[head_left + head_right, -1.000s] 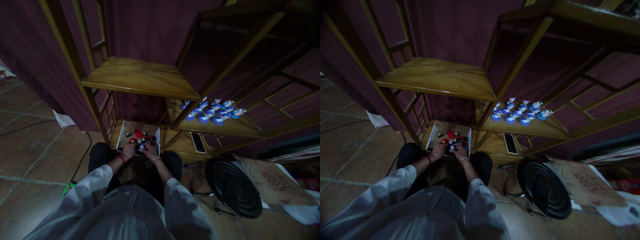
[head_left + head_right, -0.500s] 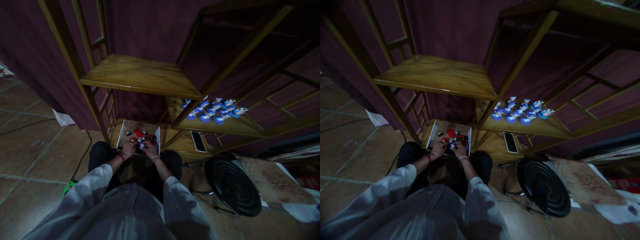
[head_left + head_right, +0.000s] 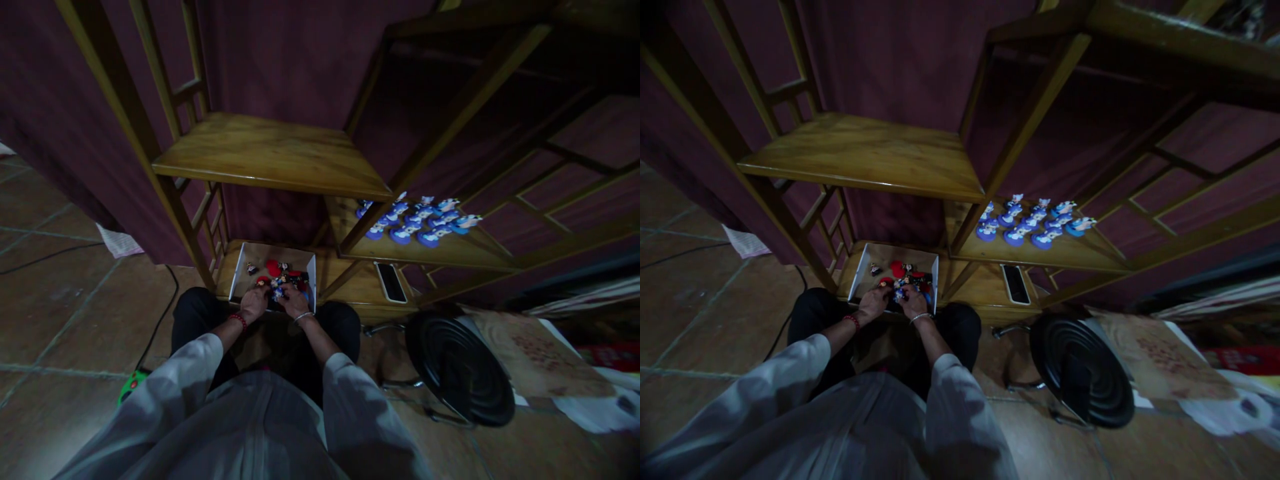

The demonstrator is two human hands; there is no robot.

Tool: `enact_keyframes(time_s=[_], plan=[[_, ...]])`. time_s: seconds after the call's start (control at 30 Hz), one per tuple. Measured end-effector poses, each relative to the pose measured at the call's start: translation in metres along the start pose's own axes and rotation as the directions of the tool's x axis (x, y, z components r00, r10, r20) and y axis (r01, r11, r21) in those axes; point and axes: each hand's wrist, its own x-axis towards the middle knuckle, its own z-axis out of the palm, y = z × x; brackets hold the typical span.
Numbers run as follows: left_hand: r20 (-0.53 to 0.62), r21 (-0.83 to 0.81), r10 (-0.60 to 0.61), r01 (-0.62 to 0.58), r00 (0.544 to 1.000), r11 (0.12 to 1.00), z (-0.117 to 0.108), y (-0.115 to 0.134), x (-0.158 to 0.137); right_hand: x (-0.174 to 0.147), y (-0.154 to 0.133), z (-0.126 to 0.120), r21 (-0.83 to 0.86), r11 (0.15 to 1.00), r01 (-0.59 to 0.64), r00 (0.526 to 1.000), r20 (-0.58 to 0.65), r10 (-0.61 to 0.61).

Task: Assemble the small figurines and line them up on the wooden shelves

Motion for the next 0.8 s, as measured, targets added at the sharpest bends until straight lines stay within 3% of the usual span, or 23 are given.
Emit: enact_keyframes(time_s=[0.6, 0.8], plan=[[-0.066, -0.027, -0.026, 0.024, 0.997, 0.999, 0.001, 0.001, -0.003, 0.001, 0.007, 0.005, 0.041, 0.999, 0.017, 1.000, -0.020, -0.016], [-0.089, -0.040, -0.010, 0.006, 0.996, 0.999, 0.002, 0.000, -0.003, 0.007, 0.015, 0.008, 0.145, 0.989, 0.038, 0.999, -0.031, -0.034]])
